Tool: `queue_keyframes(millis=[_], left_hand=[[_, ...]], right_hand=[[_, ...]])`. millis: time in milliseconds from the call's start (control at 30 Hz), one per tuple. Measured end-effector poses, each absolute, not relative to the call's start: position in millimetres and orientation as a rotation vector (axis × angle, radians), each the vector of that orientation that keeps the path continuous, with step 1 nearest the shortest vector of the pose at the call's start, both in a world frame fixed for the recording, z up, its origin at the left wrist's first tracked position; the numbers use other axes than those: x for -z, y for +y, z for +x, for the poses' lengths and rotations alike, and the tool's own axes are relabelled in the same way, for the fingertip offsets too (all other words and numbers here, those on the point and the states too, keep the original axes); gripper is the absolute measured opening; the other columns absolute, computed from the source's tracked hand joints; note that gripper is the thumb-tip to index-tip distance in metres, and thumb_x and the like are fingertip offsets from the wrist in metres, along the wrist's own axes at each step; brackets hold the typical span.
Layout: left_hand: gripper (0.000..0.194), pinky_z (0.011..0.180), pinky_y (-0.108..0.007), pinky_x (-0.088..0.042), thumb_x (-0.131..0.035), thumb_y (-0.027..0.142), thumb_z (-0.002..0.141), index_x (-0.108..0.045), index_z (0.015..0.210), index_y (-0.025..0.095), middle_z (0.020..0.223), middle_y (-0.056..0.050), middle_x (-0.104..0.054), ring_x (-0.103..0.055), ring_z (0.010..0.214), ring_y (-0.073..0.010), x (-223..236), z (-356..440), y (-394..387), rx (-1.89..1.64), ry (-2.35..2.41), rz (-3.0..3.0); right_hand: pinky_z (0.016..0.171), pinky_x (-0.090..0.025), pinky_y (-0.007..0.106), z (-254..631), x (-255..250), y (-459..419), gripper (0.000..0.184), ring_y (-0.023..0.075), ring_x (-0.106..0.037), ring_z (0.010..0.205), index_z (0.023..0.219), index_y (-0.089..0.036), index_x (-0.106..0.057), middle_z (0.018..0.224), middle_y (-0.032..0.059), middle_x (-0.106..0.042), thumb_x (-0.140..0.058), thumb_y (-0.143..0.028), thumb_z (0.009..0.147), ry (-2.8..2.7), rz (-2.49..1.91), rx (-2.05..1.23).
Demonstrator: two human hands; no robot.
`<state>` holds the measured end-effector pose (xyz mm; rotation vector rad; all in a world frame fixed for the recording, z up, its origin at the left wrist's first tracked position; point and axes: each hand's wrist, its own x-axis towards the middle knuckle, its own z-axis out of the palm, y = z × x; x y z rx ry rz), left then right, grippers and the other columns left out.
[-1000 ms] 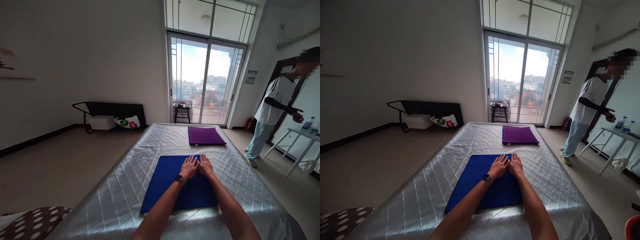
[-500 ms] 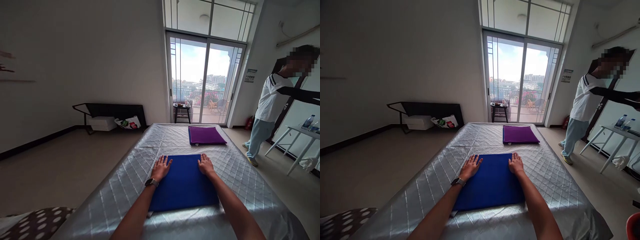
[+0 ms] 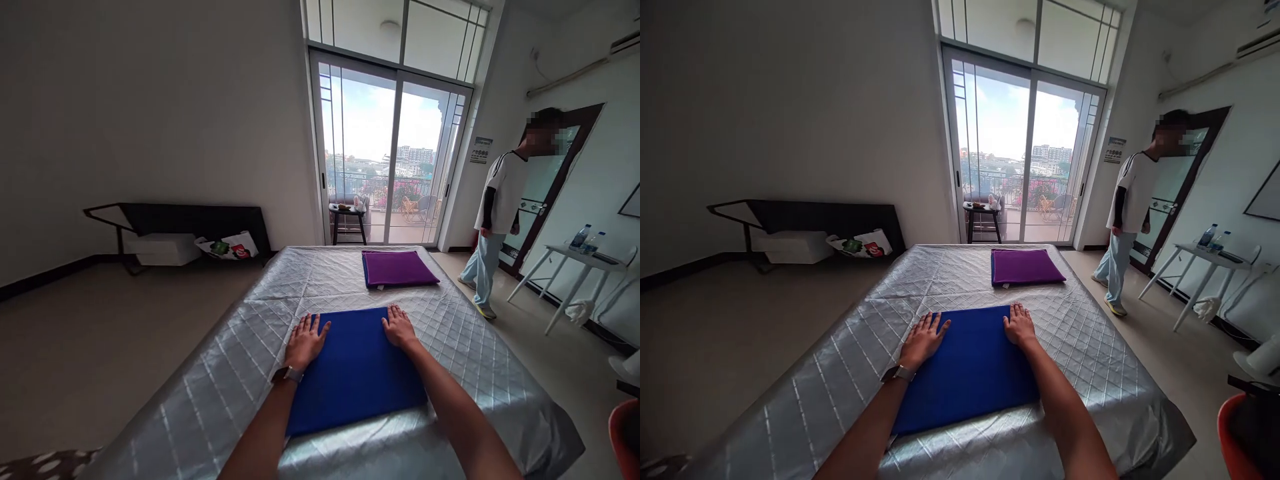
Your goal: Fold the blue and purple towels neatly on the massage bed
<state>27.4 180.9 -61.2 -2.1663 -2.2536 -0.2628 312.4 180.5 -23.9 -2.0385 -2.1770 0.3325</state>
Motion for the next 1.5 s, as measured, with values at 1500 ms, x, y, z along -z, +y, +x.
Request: queue_keyframes(millis=[1500], left_hand=[[0.081,0.121,-0.045,-0.022,-0.009,0.062,0.097,-0.033,0.153,0.009,0.160,-0.018,-0.031,-0.026,0.150,-0.0286,67,11,175,0.272,-2.283,-2.152]], right_hand=[[0.123,-0.011,0.036,309,13,188,0.067,0.0198,-0.011,0.153,0.157,-0.004,-0.019,0.165,0.0117,-0.015,-0.022,-0.040,0.101,-2.214,-2.063,-0.366]])
